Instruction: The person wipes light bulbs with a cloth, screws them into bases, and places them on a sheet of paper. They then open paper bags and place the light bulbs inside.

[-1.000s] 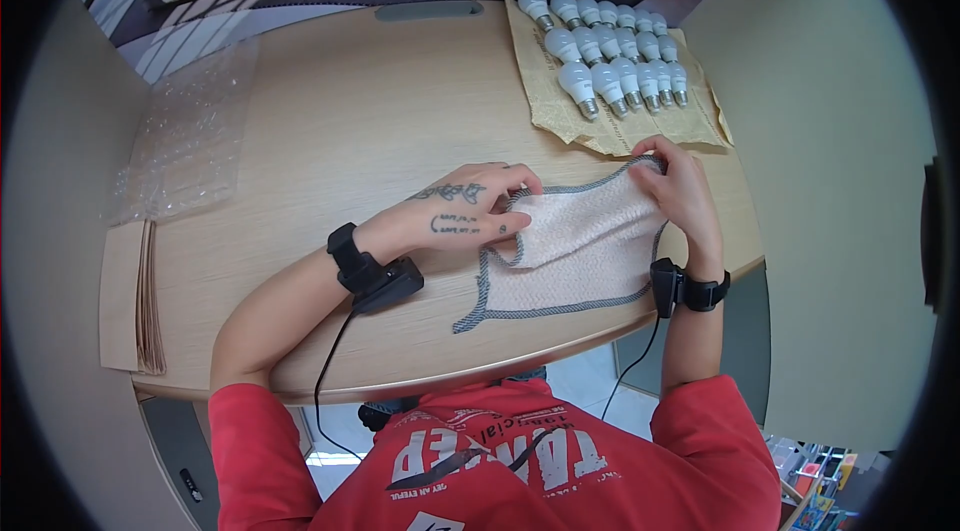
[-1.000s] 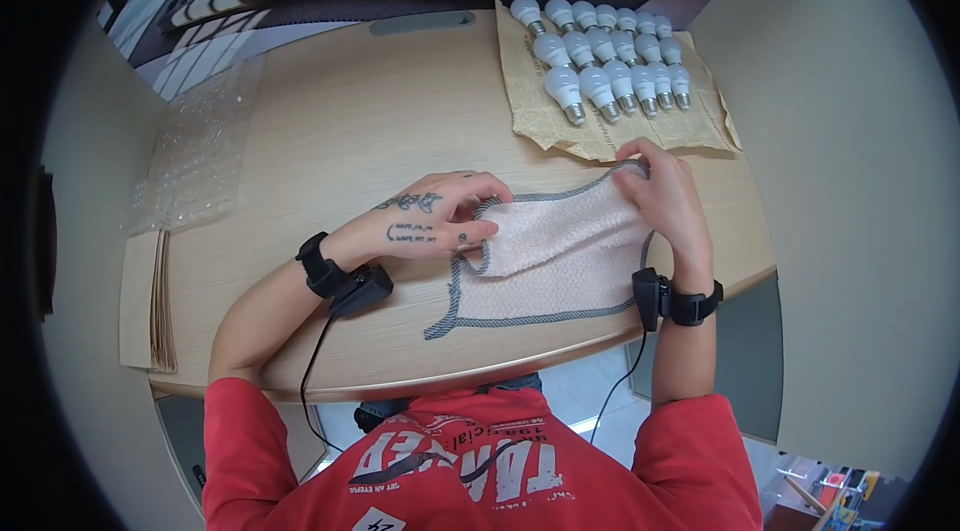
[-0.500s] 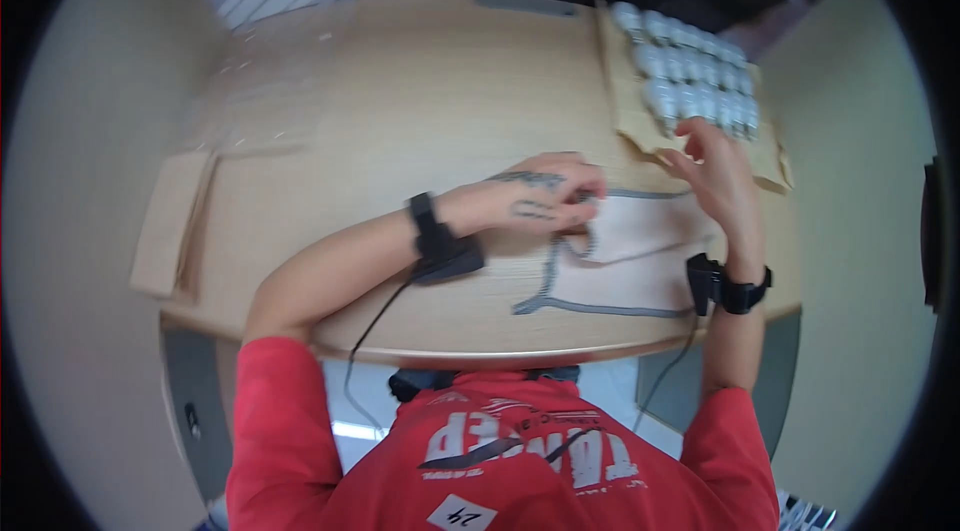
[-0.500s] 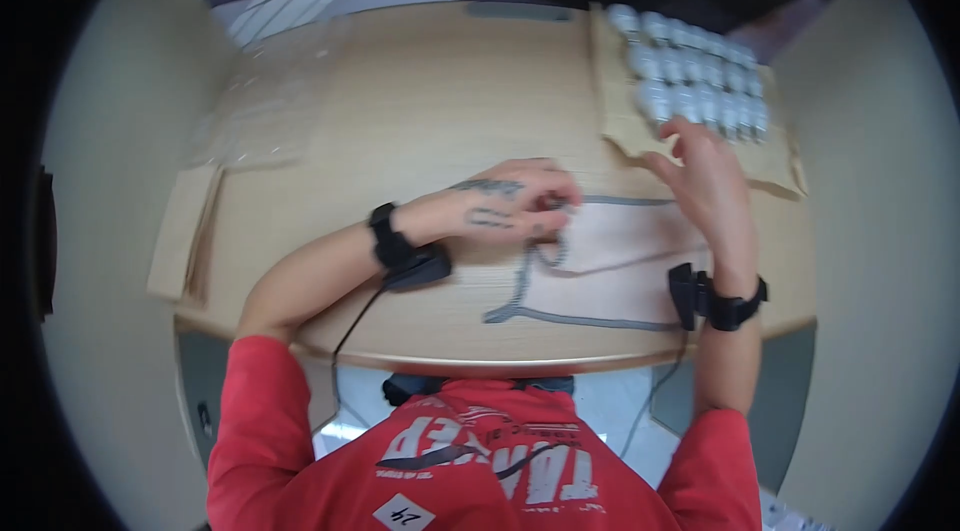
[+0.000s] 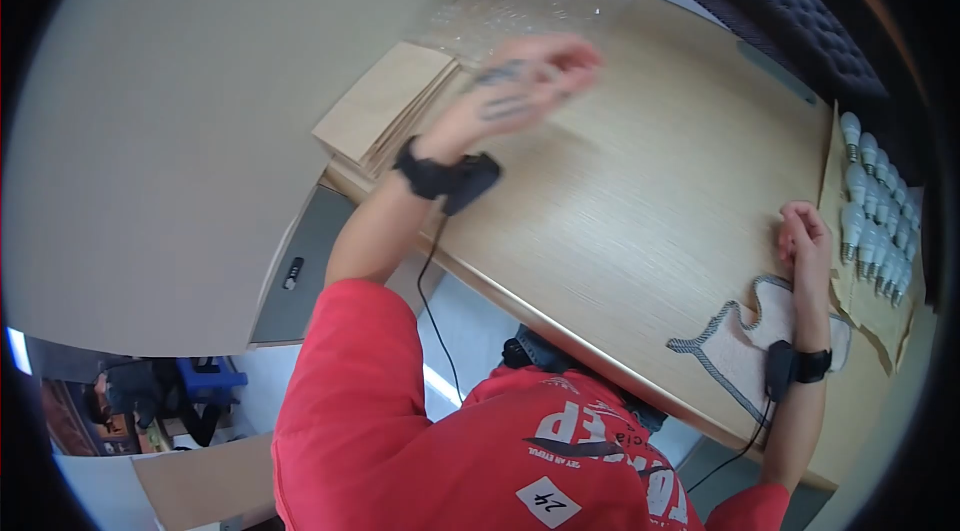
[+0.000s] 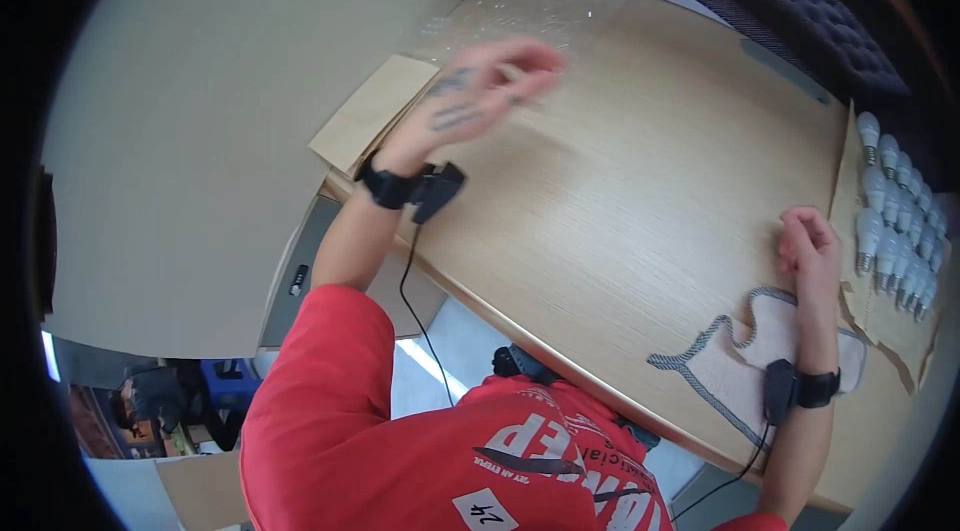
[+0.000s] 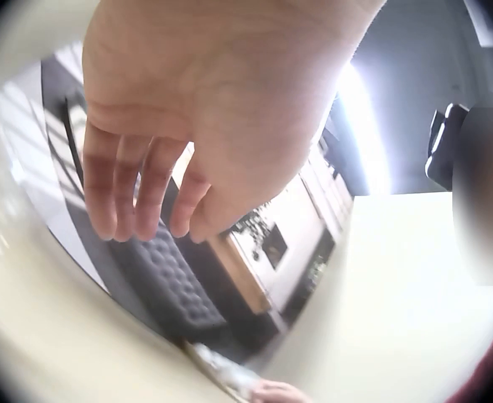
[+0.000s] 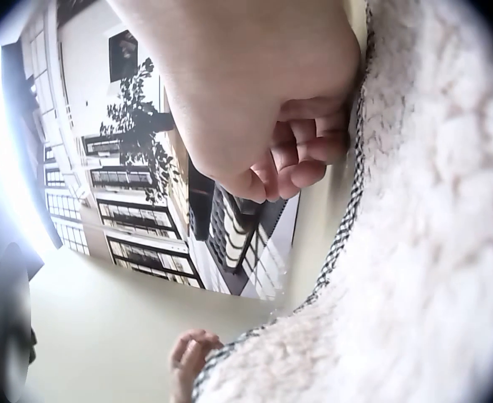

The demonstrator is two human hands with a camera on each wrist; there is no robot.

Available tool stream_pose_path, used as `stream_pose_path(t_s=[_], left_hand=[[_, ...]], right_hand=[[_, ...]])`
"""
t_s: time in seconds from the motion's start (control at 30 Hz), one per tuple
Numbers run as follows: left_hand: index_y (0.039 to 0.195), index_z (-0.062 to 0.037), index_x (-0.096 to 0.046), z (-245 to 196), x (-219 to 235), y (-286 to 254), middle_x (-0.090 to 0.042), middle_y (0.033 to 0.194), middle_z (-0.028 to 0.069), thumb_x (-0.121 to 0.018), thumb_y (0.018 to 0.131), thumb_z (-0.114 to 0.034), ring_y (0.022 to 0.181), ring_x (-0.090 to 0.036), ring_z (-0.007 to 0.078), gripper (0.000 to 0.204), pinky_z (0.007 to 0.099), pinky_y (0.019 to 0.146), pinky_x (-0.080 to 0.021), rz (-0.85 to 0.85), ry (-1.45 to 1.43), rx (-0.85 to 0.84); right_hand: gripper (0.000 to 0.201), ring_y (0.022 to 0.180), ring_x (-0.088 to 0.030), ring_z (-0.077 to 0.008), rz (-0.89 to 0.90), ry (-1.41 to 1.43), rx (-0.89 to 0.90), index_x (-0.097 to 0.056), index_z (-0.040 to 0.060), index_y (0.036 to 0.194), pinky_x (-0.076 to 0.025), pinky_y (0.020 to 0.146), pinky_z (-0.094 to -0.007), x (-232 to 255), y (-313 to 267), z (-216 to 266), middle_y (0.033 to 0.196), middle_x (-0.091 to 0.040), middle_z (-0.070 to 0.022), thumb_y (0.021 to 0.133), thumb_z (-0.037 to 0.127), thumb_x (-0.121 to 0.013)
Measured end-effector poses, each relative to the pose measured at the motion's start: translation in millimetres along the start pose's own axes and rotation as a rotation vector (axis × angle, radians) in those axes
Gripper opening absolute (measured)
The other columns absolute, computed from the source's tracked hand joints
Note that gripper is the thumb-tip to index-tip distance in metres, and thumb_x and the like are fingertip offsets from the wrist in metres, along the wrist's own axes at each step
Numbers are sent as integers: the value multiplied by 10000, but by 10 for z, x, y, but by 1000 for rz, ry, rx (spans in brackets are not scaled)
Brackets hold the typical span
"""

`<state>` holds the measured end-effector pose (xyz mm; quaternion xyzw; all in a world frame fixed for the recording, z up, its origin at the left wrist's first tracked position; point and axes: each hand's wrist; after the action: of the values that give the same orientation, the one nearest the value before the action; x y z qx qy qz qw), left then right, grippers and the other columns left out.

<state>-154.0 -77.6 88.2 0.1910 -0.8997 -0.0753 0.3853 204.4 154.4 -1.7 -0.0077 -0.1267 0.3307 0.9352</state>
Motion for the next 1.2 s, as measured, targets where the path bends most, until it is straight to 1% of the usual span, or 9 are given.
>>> stream_pose_path(t_s=[0.07, 0.13, 0.2, 0.4, 0.5, 0.7, 0.9, 1.1, 1.2], left_hand=[[1106, -72, -690, 220, 434, -310, -700, 931, 84, -614, 949, -282, 825, -646, 160, 273, 297, 743, -523, -191, 215, 74], [1089, -69, -696, 366, 807, -644, -688, 909, 74, -604, 954, -264, 799, -625, 155, 254, 301, 731, -508, -299, 374, 291], [1080, -71, -692, 500, 1091, -997, -670, 848, 53, -584, 946, -218, 770, -609, 146, 226, 307, 718, -501, -356, 483, 390], [1119, -131, -697, 547, 1356, -1808, -606, 1145, 63, -579, 798, -80, 1012, -565, 189, 346, 294, 770, -482, -178, 598, 516], [1132, -166, -700, 515, 1282, -1909, -540, 1282, 69, -590, 755, -60, 1132, -508, 226, 406, 318, 820, -479, -222, 654, 539], [1132, -194, -709, 619, 1288, -1908, -563, 1266, 73, -635, 765, -58, 1136, -498, 276, 399, 374, 881, -497, -271, 733, 452], [1047, -130, -746, 639, 1323, -1914, -653, 1162, 75, -643, 860, -70, 1067, -583, 255, 221, 362, 894, -498, -379, 658, 377], [1065, -57, -727, 510, 1499, -1851, -655, 1164, 93, -603, 930, -30, 1048, -621, 217, 185, 324, 910, -499, -623, 581, 154], [1097, -33, -705, 215, 1431, -1620, -644, 1178, 112, -569, 962, -27, 1079, -608, 214, 192, 324, 937, -492, -695, 348, 6]], right_hand=[[143, 519, -446, -18, -15, 60, -7, -622, 92, 946, -306, 441, -182, 21, -21, -21, 656, -514, 49, 974, 231, -605], [144, 515, -442, -15, -11, 63, 1, -617, 95, 951, -301, 437, -177, 37, -8, -49, 660, -511, 50, 978, 236, -603], [143, 518, -442, -14, -1, 87, 1, -615, 94, 951, -302, 438, -177, 52, 6, -82, 664, -510, 50, 980, 234, -602], [138, 523, -441, -14, 0, 86, -5, -609, 98, 953, -305, 443, -176, 67, 10, -100, 671, -507, 50, 981, 233, -601], [133, 525, -443, -16, 11, 75, -2, -607, 99, 957, -307, 447, -175, 76, 23, -126, 674, -507, 47, 982, 229, -599], [132, 539, -457, -18, 12, 90, -7, -608, 95, 960, -322, 457, -175, 74, -5, -114, 683, -515, 44, 980, 225, -597], [134, 549, -467, -22, 22, 96, -1, -614, 93, 953, -335, 465, -180, 65, -1, -127, 691, -531, 42, 972, 225, -607], [129, 535, -446, -10, 27, 84, -4, -605, 103, 952, -314, 451, -173, 54, -3, -129, 692, -522, 56, 982, 228, -593], [125, 550, -455, -22, 34, 101, -18, -613, 93, 943, -329, 474, -184, 17, -45, -42, 693, -531, 50, 972, 215, -607]])
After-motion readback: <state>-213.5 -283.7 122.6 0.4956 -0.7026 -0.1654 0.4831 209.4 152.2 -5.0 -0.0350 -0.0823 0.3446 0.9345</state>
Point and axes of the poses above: each hand's wrist, its own y-axis towards the middle knuckle, its own x-axis out of the back of the hand, z = x × y
